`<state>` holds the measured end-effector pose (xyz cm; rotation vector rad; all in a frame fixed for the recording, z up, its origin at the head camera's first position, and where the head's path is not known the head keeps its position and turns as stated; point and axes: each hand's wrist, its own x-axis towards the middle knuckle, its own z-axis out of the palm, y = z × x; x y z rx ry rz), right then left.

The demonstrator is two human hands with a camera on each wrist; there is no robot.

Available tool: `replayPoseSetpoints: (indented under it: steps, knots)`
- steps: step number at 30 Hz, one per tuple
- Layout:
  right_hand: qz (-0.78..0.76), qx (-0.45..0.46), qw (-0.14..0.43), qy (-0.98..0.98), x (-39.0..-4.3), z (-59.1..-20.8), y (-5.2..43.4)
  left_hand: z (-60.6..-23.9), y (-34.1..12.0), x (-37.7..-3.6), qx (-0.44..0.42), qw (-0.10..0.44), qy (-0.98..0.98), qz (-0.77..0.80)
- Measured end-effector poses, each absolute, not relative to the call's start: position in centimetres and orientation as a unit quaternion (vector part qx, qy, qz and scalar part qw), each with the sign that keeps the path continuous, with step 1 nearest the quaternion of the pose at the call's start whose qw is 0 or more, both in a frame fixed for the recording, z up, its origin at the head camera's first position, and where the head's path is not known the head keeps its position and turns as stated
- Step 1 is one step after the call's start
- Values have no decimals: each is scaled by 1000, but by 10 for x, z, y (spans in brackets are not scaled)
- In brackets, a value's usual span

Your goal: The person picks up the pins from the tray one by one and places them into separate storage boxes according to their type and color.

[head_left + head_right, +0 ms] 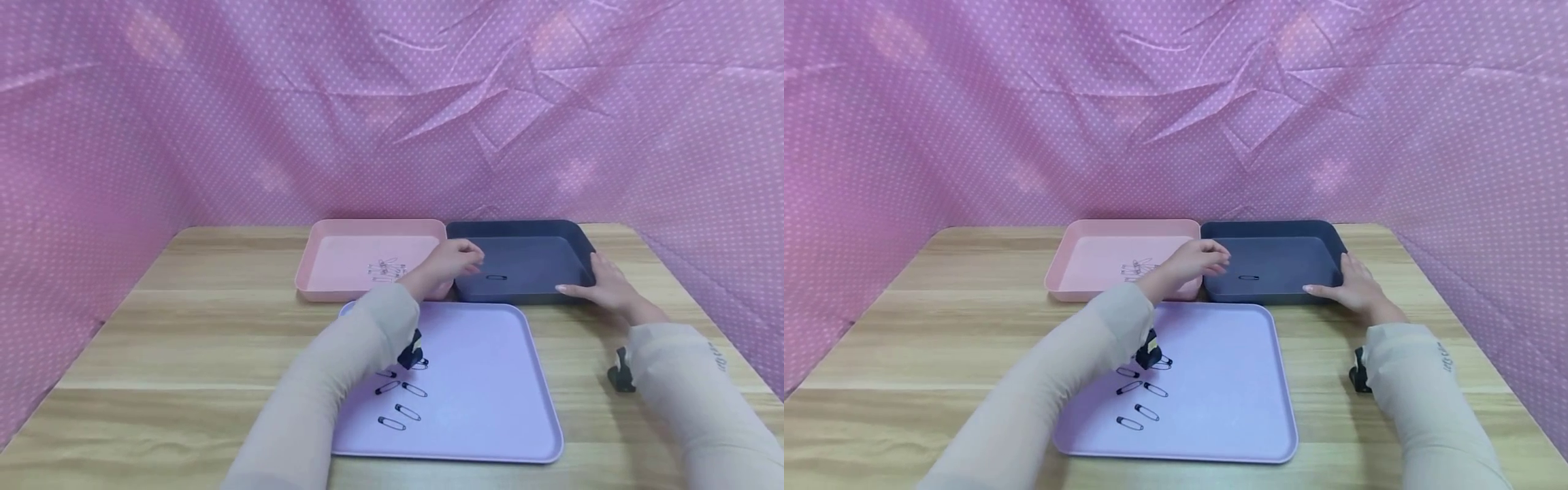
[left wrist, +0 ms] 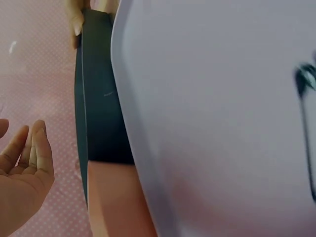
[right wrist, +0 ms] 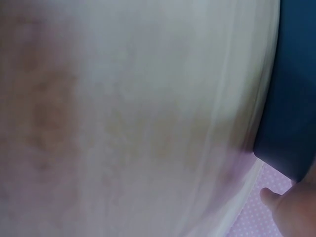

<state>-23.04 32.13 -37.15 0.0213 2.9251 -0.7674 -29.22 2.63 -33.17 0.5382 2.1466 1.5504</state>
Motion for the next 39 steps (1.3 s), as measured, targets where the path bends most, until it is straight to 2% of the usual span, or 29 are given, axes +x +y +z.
replayPoseSetpoints:
  steps: [19,33,39]
  knots:
    - [-201,-9,39,979,-225,-375,322,-312,-30,-271,221,221,797,517]
    - [-164,-17,20,986,-228,-377,322,-325,-67,-257,222,263,795,500]
    - [-168,-13,28,985,-229,-378,323,-332,-81,-255,214,270,804,485]
